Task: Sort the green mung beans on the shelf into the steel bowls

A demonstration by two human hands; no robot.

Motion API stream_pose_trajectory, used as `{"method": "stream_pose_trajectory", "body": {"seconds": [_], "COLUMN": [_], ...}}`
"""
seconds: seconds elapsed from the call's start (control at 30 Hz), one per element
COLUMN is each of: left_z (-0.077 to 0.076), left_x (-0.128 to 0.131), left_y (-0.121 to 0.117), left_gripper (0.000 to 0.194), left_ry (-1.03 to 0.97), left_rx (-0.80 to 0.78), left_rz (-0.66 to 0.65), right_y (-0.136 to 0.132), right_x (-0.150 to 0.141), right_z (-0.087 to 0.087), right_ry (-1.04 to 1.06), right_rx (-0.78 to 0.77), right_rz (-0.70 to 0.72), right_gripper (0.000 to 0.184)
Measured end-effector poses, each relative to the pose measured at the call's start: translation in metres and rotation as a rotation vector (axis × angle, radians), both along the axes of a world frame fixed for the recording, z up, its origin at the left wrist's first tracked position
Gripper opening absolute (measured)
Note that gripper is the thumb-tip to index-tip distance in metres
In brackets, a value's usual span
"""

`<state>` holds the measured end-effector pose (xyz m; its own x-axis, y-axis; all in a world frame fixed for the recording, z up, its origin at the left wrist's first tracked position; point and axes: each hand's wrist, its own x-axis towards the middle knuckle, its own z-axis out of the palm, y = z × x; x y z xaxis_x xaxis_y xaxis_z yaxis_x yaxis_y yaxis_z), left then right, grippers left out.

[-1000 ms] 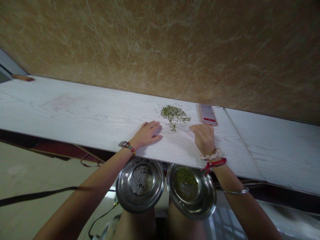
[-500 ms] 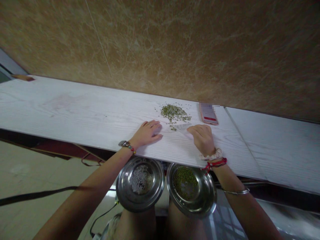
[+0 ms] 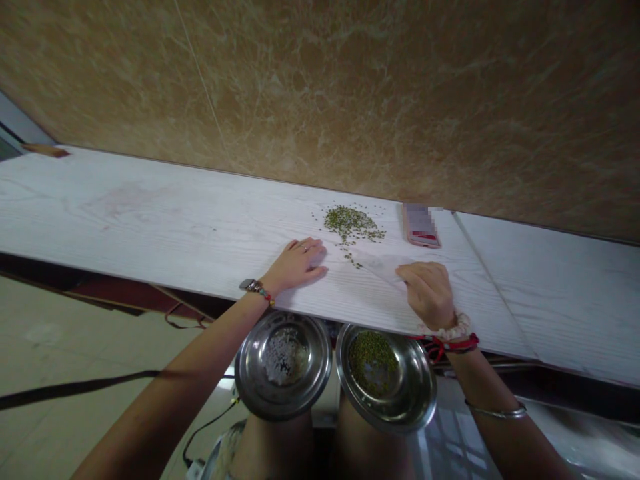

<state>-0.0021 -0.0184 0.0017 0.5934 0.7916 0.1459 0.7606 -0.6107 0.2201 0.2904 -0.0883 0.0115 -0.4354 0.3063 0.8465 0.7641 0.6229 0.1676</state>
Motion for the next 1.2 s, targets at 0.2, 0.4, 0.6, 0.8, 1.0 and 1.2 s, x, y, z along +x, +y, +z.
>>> {"method": "stream_pose_trajectory", "body": {"seconds": [0.2, 0.4, 0.6, 0.8, 1.0, 1.2], "left_z": [-0.0017, -0.0013, -0.0018, -0.0028, -0.0041, -0.0027], "left_x": [-0.0005, 0.0001, 0.0, -0.0004, -0.0011, -0.0008], "left_y": [0.0011, 0.0013, 0.0012, 0.0014, 0.0024, 0.0014], "left_gripper": [0.043, 0.045, 0.044, 0.044, 0.045, 0.044], "left_ry": [0.002, 0.006, -0.011, -0.008, -0.013, -0.013], "left_rx": [0.013, 0.005, 0.014, 0.014, 0.013, 0.005], "left_rz": [0.004, 0.009, 0.003, 0.009, -0.001, 0.003], "right_y": [-0.0003, 0.0001, -0.0036, -0.0039, -0.0049, -0.0078], "right_x": [-0.0001, 0.0027, 0.0073, 0.0054, 0.0029, 0.0028], "right_z": [0.0005, -0.0023, -0.0032, -0.0015, -0.0007, -0.0018], "right_ry": [-0.016, -0.054, -0.06, -0.045, -0.002, -0.028], "right_rx": [-0.009, -0.025, -0.029, -0.025, 0.006, -0.029], "right_rz": [0.006, -0.047, 0.013, 0.004, -0.014, -0.017], "right_gripper": [0.027, 0.029, 0.035, 0.034, 0.031, 0.029]}}
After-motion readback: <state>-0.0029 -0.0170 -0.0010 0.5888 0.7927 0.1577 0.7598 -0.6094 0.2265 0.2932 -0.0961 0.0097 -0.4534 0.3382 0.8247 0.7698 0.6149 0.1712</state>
